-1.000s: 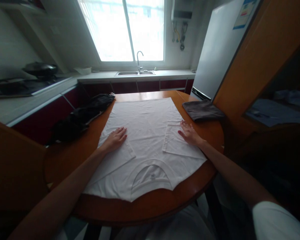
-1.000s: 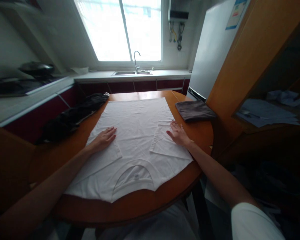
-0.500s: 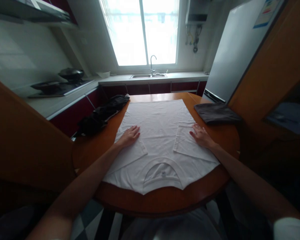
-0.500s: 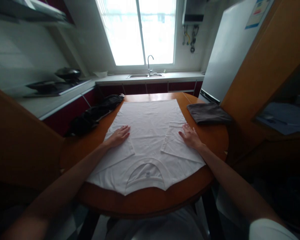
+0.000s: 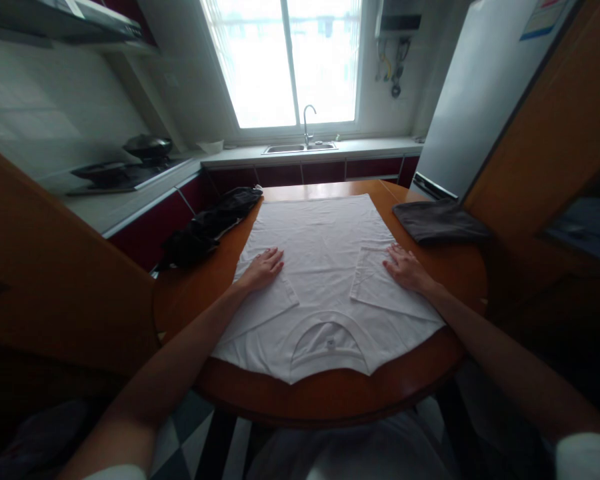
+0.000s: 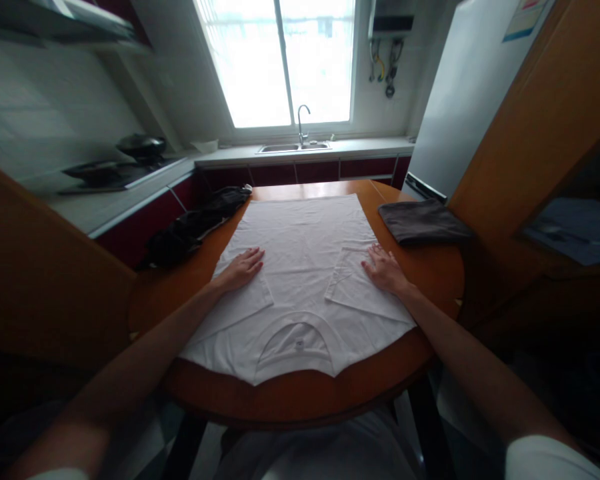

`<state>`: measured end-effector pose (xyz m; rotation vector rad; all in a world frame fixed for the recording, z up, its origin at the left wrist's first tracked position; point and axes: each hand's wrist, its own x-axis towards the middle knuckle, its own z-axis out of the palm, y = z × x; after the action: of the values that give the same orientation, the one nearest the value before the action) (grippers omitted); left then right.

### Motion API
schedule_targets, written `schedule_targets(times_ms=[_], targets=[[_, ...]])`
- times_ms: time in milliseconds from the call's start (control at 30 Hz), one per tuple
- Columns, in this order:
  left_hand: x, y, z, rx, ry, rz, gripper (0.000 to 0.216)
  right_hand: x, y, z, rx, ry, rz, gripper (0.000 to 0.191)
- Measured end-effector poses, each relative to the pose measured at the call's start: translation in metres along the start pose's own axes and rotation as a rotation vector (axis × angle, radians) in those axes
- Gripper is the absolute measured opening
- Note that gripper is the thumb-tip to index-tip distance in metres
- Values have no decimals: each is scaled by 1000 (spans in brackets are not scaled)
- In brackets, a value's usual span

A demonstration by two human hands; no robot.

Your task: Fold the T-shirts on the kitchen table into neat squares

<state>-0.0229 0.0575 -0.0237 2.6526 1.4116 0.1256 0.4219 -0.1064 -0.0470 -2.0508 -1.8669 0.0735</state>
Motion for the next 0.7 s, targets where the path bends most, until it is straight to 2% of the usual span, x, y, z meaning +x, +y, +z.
schedule_targets(times_ms=[700], targets=[[-1, -1, 5, -10, 38, 6, 63, 1, 3, 3, -14, 6, 1, 59]])
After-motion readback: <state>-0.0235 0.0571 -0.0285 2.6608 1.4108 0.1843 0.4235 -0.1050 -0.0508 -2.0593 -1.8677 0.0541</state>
